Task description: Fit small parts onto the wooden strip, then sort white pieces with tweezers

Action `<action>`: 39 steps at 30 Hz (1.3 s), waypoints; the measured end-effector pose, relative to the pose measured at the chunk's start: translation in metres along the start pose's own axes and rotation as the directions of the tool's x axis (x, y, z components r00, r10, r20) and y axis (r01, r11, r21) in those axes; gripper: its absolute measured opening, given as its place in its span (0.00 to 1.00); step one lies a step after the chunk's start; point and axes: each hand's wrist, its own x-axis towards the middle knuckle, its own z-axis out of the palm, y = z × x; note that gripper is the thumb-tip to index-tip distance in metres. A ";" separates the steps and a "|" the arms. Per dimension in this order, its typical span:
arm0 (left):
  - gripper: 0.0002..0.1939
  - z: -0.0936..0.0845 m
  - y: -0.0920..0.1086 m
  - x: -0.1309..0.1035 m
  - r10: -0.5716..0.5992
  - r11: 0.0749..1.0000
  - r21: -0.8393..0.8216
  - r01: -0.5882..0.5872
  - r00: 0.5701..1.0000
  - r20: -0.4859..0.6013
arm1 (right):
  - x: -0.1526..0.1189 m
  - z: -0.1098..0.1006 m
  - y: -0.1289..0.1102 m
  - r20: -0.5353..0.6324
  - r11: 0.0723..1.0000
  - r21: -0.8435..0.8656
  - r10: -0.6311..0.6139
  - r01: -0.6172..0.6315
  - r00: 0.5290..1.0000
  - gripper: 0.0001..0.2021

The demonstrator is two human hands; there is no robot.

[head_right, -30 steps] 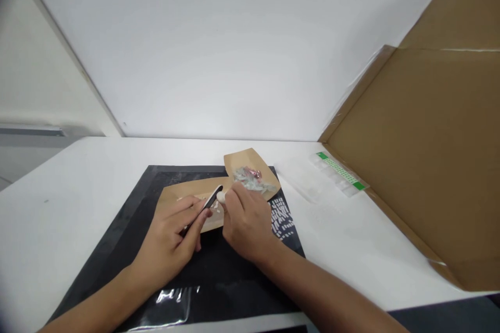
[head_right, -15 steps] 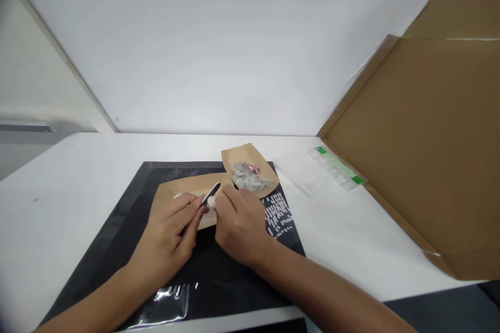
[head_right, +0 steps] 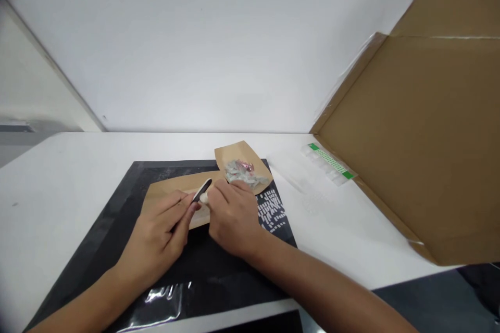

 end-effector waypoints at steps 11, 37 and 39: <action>0.14 0.001 0.000 0.000 -0.014 1.000 0.009 0.014 1.000 0.000 | 0.001 -0.001 0.003 -0.013 1.000 0.018 0.026 -0.026 1.000 0.12; 0.13 -0.006 -0.006 0.003 -0.102 0.995 -0.005 0.102 0.993 0.051 | -0.006 -0.016 0.112 0.061 0.819 0.095 0.562 -0.566 0.825 0.01; 0.13 -0.007 -0.006 0.004 -0.102 0.995 -0.003 0.103 0.994 0.047 | -0.005 -0.017 0.111 0.078 0.839 0.082 0.532 -0.538 0.843 0.04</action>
